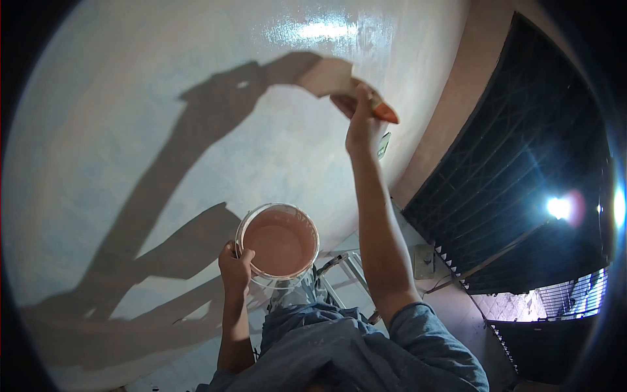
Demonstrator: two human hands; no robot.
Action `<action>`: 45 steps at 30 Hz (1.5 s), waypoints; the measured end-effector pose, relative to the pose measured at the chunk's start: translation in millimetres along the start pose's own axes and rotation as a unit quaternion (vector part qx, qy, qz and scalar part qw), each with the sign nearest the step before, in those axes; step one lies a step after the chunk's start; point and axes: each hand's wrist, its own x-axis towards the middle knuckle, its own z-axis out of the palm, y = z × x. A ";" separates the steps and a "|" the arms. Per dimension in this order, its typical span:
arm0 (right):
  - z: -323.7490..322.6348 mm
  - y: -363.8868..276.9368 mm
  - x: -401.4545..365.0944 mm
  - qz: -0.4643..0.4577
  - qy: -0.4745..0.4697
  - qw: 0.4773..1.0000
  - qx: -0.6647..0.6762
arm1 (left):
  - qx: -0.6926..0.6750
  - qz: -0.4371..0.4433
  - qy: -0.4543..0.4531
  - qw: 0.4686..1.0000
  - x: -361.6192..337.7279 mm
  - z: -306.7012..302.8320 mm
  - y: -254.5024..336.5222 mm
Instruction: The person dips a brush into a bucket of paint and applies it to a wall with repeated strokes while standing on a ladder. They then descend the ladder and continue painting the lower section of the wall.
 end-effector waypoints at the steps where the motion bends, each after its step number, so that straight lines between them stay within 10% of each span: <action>1: 4.6 -7.3 5.9 -0.015 -0.012 1.000 0.005 | -0.002 0.000 -0.007 1.000 1.7 -0.6 -2.0; 5: -18.3 13.2 1.0 -0.003 -0.011 0.993 0.114 | 0.027 0.028 -0.007 0.999 9.7 -4.5 -14.0; 14: -155.1 80.3 -116.7 0.151 0.102 0.977 -0.107 | 0.056 0.034 -0.005 0.998 9.1 4.8 3.7; 16: -136.6 37.8 -121.0 0.126 0.045 0.978 -0.157 | 0.176 0.131 0.021 0.975 25.7 -0.9 -29.4; 23: -65.7 -58.2 -148.5 0.203 -0.173 0.908 -0.323 | 0.073 0.026 -0.006 0.997 8.5 11.0 -20.1; 29: -59.6 11.1 -176.8 0.313 -0.269 0.793 -0.448 | 0.096 0.051 -0.004 0.994 3.6 19.4 -22.0; 37: -55.9 48.8 -186.8 0.200 -0.357 0.693 -0.594 | 0.123 0.053 -0.013 0.991 -5.2 22.4 -18.5; 45: -70.9 64.8 -196.7 0.213 -0.360 0.681 -0.602 | 0.065 0.057 -0.026 0.996 -6.7 28.6 -13.9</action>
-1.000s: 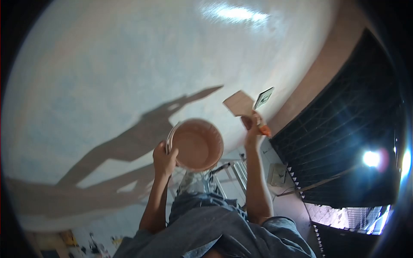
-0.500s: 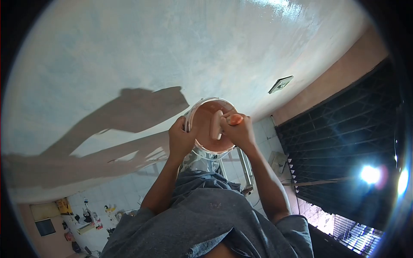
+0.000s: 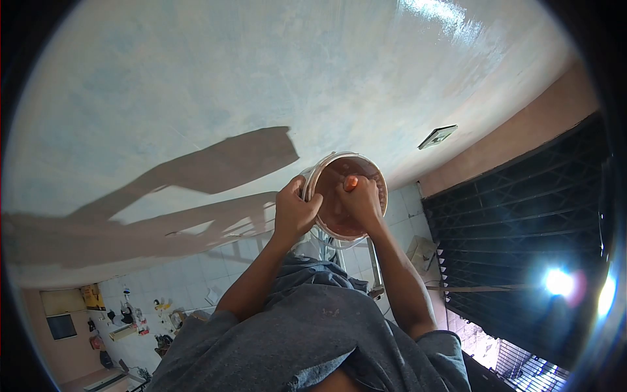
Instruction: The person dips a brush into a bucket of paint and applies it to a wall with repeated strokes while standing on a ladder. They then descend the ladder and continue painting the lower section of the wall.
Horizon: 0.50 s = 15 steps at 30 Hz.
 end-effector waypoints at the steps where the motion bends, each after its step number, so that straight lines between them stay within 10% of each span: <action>1: -3.5 -3.2 -2.2 -0.001 0.012 1.000 0.005 | 0.017 -0.001 0.001 1.000 -0.1 -0.5 0.2; 15: -61.0 3.5 -61.2 0.084 0.101 0.922 0.364 | 0.078 0.026 0.022 0.996 10.2 -2.2 -15.3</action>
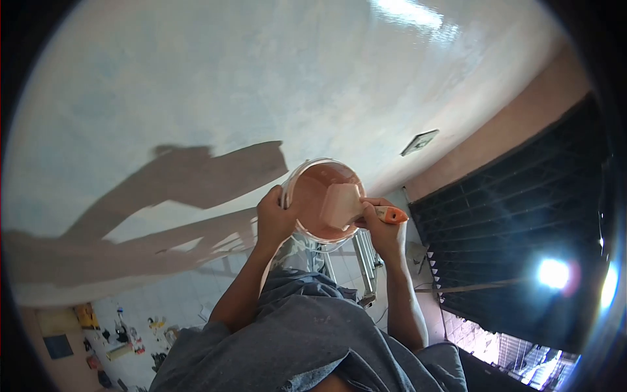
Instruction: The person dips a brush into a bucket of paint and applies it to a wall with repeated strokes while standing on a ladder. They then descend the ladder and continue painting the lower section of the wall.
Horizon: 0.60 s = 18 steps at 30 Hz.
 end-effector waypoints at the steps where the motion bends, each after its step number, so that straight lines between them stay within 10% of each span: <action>1: -0.5 -1.3 -0.8 0.001 0.000 1.000 0.028 | -0.009 -0.011 0.012 1.000 1.4 1.8 -2.1; 18: -23.8 17.7 -10.2 -0.008 0.043 0.975 0.218 | -0.125 -0.053 -0.014 0.991 7.7 1.8 -15.9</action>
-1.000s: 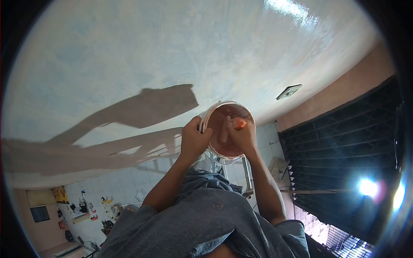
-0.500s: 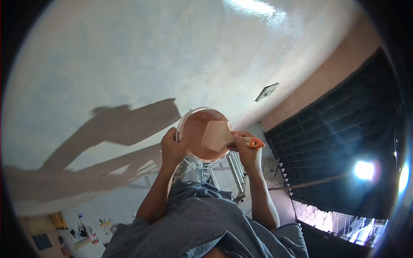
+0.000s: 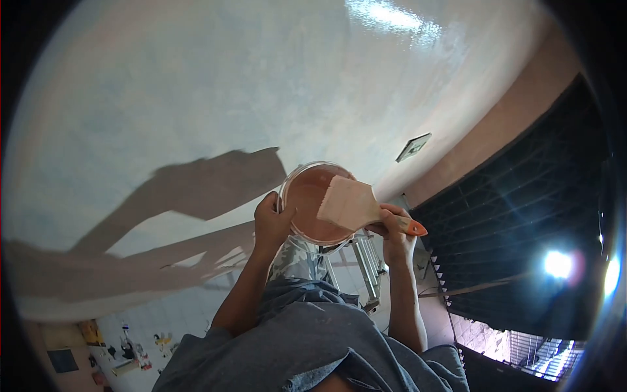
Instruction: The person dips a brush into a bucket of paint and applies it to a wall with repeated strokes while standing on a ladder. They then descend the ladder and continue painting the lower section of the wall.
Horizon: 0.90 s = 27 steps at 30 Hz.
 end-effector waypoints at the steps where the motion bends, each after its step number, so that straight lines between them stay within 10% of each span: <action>1: -0.8 1.8 0.0 0.000 -0.005 1.000 0.000 | -0.025 -0.024 -0.003 0.999 -1.8 -0.2 6.4; 12: 8.3 19.7 6.3 -0.054 -0.008 0.975 0.214 | 0.119 0.080 0.044 0.989 2.9 -12.4 -29.0; 16: 61.8 -38.9 33.7 -0.146 -0.070 0.957 0.241 | -0.030 -0.041 0.019 0.999 -2.4 -6.1 -27.1; 27: 281.3 -307.0 78.1 -0.435 -0.248 0.782 0.371 | -0.018 0.025 0.038 0.999 10.6 -0.8 -55.9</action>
